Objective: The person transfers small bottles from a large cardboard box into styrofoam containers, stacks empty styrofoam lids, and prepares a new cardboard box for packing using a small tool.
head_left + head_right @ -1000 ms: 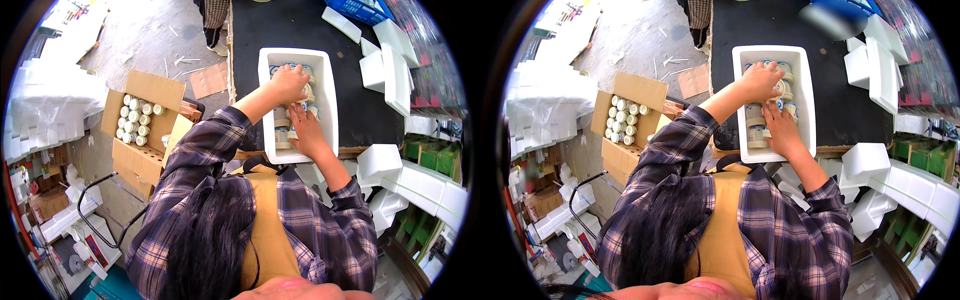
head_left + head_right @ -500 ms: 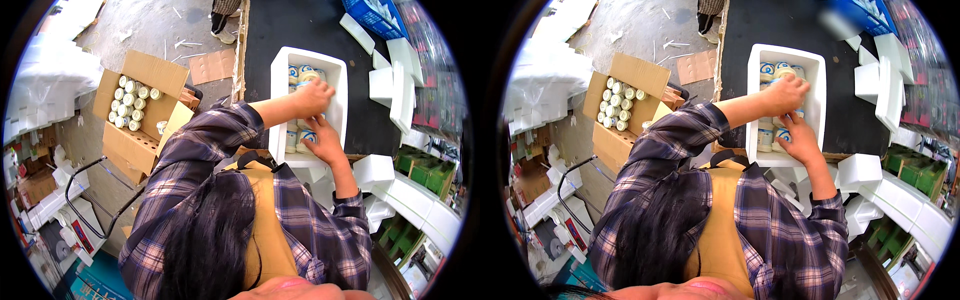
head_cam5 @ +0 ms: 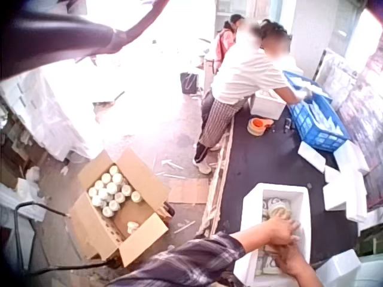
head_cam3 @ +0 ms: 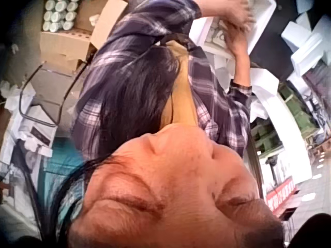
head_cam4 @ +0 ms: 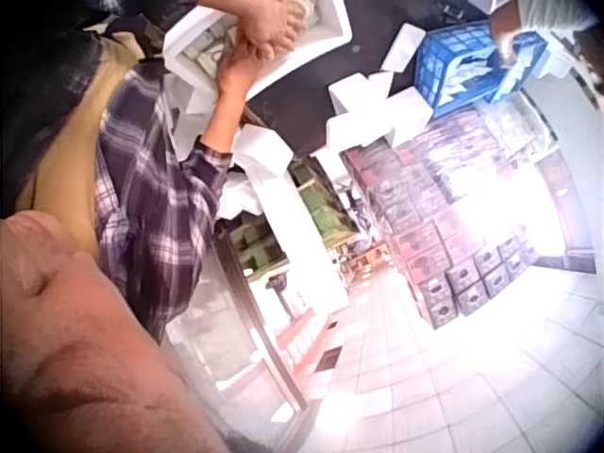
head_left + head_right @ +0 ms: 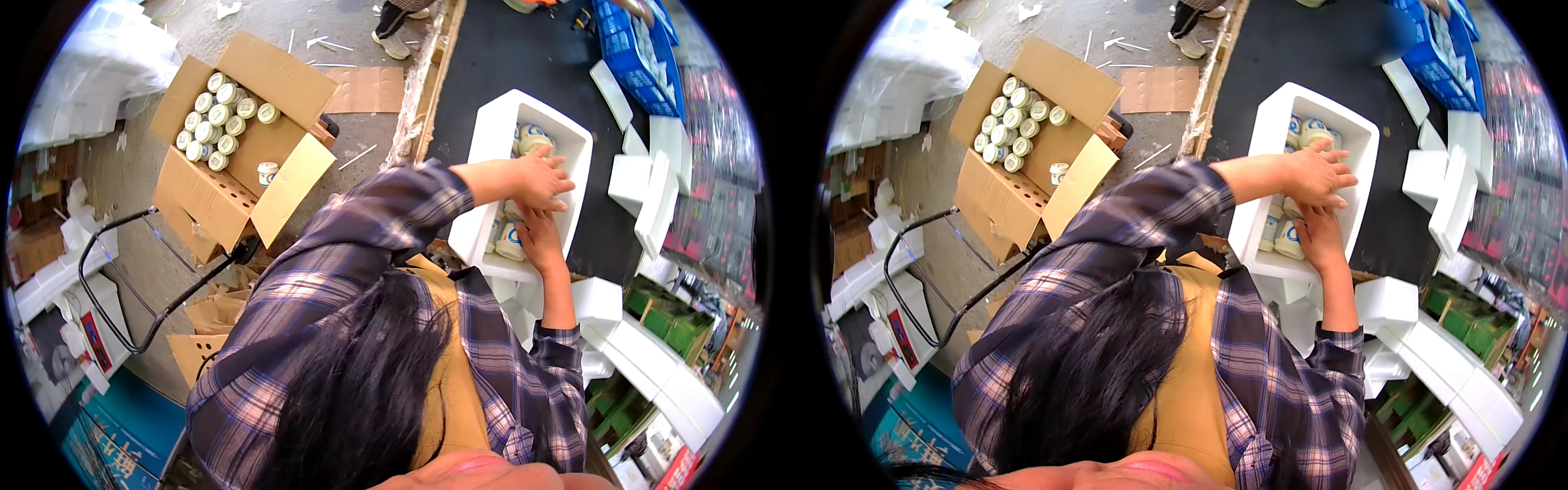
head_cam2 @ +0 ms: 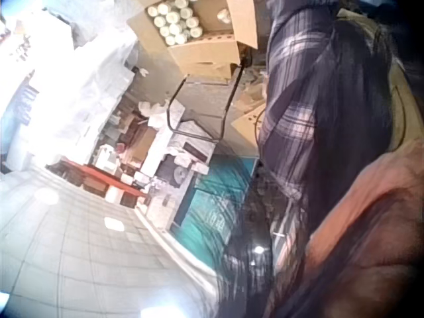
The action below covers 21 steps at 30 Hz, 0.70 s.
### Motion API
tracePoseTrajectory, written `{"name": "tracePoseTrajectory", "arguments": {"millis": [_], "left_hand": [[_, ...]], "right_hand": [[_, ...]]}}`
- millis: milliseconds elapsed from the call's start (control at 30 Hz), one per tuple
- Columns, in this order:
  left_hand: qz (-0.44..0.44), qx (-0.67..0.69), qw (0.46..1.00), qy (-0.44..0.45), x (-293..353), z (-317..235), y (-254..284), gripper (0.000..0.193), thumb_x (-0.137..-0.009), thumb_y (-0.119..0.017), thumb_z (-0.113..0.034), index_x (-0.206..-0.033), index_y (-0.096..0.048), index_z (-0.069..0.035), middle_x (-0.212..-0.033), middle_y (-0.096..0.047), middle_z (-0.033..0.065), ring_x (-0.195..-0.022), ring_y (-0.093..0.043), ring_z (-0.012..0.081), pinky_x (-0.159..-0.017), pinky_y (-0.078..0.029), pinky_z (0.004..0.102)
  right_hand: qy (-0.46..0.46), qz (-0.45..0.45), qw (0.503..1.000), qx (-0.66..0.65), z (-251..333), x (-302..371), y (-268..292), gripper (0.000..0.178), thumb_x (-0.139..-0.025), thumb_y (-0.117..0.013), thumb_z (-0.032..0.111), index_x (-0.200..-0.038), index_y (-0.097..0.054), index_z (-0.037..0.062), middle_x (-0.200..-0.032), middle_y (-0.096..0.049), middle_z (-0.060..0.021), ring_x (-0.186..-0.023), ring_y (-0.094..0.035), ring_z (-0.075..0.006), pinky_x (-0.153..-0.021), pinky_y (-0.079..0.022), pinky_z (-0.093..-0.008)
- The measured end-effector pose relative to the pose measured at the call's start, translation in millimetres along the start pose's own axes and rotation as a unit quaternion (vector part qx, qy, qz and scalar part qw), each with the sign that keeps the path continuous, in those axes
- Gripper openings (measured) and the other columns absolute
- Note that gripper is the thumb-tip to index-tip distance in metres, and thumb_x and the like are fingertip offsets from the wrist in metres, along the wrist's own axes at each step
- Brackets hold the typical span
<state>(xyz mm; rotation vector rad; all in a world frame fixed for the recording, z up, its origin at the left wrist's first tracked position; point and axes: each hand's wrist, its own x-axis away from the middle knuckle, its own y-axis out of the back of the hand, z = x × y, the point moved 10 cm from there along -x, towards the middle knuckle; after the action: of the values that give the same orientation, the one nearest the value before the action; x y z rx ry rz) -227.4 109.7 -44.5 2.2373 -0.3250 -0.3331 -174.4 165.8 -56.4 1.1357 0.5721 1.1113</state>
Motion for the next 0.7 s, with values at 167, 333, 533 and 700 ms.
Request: {"name": "tracePoseTrajectory", "arguments": {"millis": [167, 333, 533, 700], "left_hand": [[-0.423, 0.06, 0.904, 0.025, 218, 44, 152, 0.038, -0.091, -0.065, -0.014, -0.128, -0.061, -0.008, -0.127, -0.061, 0.0111, -0.128, -0.052, 0.0327, -0.108, -0.038, 0.0481], [-0.561, 0.052, 0.7, 0.439, 601, 188, 130, 0.031, -0.094, -0.058, -0.02, -0.114, -0.066, 0.002, -0.109, -0.07, 0.0199, -0.099, -0.067, 0.0331, -0.088, -0.053, 0.0407], [-0.31, 0.164, 0.592, 0.726, 815, 264, -27, 0.048, -0.092, -0.064, -0.038, -0.124, -0.06, -0.003, -0.118, -0.068, 0.0212, -0.109, -0.066, 0.035, -0.093, -0.052, 0.0428], [-0.23, 0.132, 0.608, 0.748, 751, 327, -59, 0.079, -0.08, -0.073, -0.052, -0.14, -0.05, -0.004, -0.137, -0.053, 0.0248, -0.122, -0.057, 0.0399, -0.1, -0.05, 0.0474]], "right_hand": [[-0.09, -0.064, 0.994, 0.023, 50, -20, 51, 0.051, -0.083, -0.065, 0.006, -0.134, -0.059, 0.0095, -0.128, -0.064, -0.0138, -0.111, -0.063, -0.0359, -0.098, -0.049, -0.0435], [-0.155, -0.208, 0.966, 0.003, 99, -60, 121, 0.017, -0.096, -0.063, 0.017, -0.093, -0.069, 0.0009, -0.072, -0.065, -0.007, -0.062, -0.058, -0.0142, -0.06, -0.047, -0.0291], [-0.138, -0.04, 0.988, 0.057, 181, -176, 48, 0.025, -0.096, -0.064, 0.02, -0.082, -0.063, -0.0004, -0.058, -0.051, -0.0072, -0.054, -0.046, -0.0141, -0.053, -0.038, -0.032], [-0.046, 0.03, 0.974, -0.219, 251, -237, -28, 0.018, -0.095, -0.065, 0.011, -0.11, -0.066, -0.0001, -0.084, -0.06, 0.0001, -0.073, -0.052, -0.0073, -0.065, -0.043, -0.0223]]}}
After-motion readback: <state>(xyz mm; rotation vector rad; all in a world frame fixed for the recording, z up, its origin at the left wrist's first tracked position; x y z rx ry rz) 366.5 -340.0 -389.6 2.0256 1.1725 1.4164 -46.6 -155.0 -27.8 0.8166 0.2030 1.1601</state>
